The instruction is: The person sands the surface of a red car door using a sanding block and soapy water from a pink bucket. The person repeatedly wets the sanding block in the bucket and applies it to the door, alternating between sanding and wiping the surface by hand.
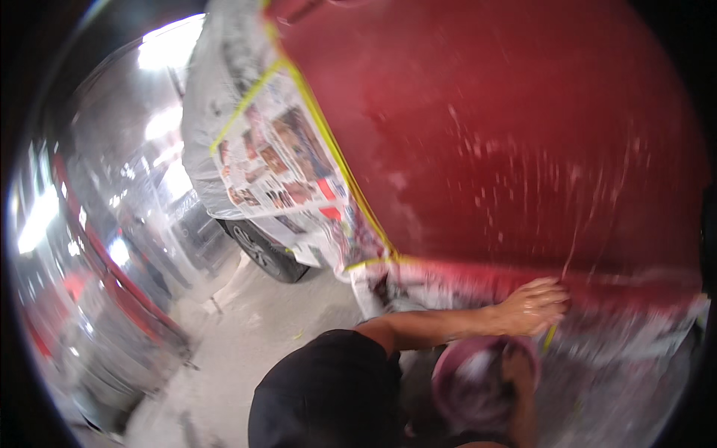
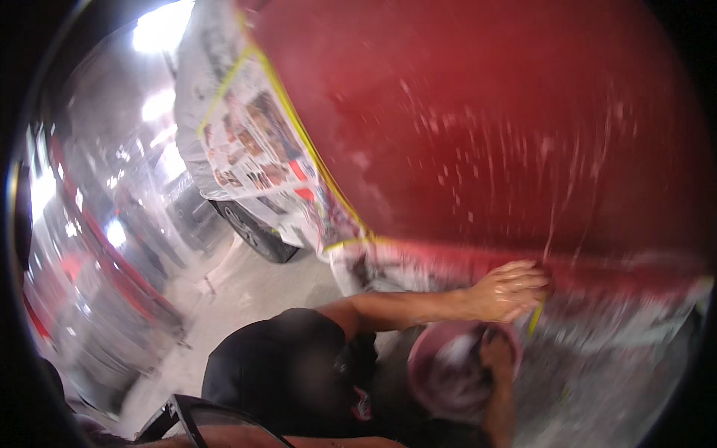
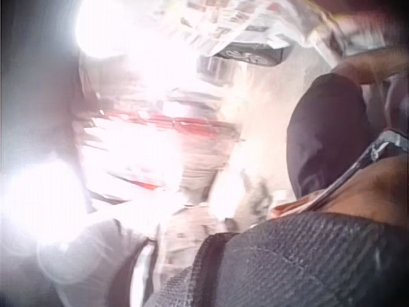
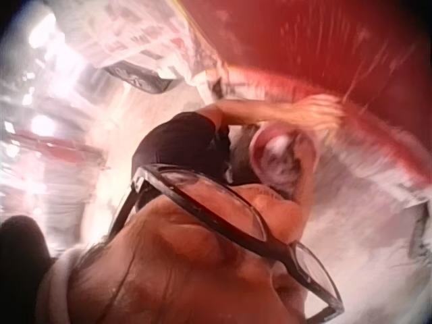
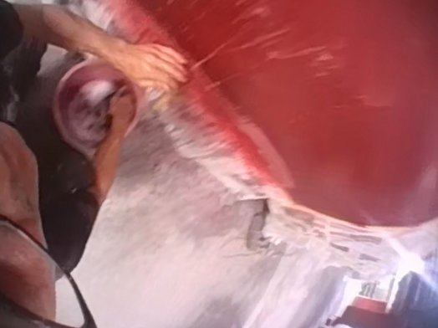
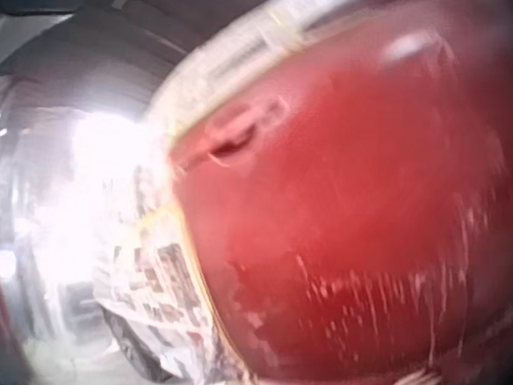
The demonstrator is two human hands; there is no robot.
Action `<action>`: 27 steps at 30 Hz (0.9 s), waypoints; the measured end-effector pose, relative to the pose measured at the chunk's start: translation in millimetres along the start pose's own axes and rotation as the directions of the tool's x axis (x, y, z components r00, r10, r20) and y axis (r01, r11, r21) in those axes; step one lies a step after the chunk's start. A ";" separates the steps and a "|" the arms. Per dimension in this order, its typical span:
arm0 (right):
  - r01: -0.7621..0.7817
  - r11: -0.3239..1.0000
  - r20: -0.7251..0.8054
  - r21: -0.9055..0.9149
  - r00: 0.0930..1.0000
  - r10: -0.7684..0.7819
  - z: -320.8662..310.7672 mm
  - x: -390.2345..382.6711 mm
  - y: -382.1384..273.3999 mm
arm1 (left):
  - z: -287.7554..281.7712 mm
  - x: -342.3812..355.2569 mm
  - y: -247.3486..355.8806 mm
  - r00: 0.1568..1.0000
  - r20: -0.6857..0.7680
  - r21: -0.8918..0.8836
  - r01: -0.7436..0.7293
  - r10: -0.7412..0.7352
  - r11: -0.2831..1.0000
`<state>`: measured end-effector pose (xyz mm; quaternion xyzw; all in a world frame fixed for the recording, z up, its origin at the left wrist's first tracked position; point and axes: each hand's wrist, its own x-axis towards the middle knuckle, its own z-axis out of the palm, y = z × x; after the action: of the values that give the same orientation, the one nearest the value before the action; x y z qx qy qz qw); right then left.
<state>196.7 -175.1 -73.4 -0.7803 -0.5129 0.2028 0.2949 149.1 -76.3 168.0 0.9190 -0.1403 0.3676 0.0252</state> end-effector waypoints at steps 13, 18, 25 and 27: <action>0.175 0.833 0.622 -0.524 0.747 0.234 14.6 -20.6 -18.1 | 165.0 -274.6 62.5 0.475 0.715 -0.046 0.765 -0.514 0.643; -0.072 0.954 0.443 -0.292 0.874 0.202 44.3 -26.3 19.2 | 183.4 -301.9 84.2 0.428 0.746 -0.039 0.793 -0.510 0.608; -0.323 0.923 0.361 -0.210 0.852 0.380 -26.3 -24.2 -26.0 | 180.5 -298.9 70.0 0.408 0.757 -0.024 0.798 -0.511 0.602; -0.142 0.987 0.256 -0.070 0.954 0.155 -28.1 -21.7 -15.1 | 178.1 -297.2 63.3 0.396 0.761 -0.010 0.799 -0.514 0.601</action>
<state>195.4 -197.5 -42.1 -0.7904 -0.4920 0.3121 0.1890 45.6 -92.6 -168.3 0.9363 0.1771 -0.0809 0.2922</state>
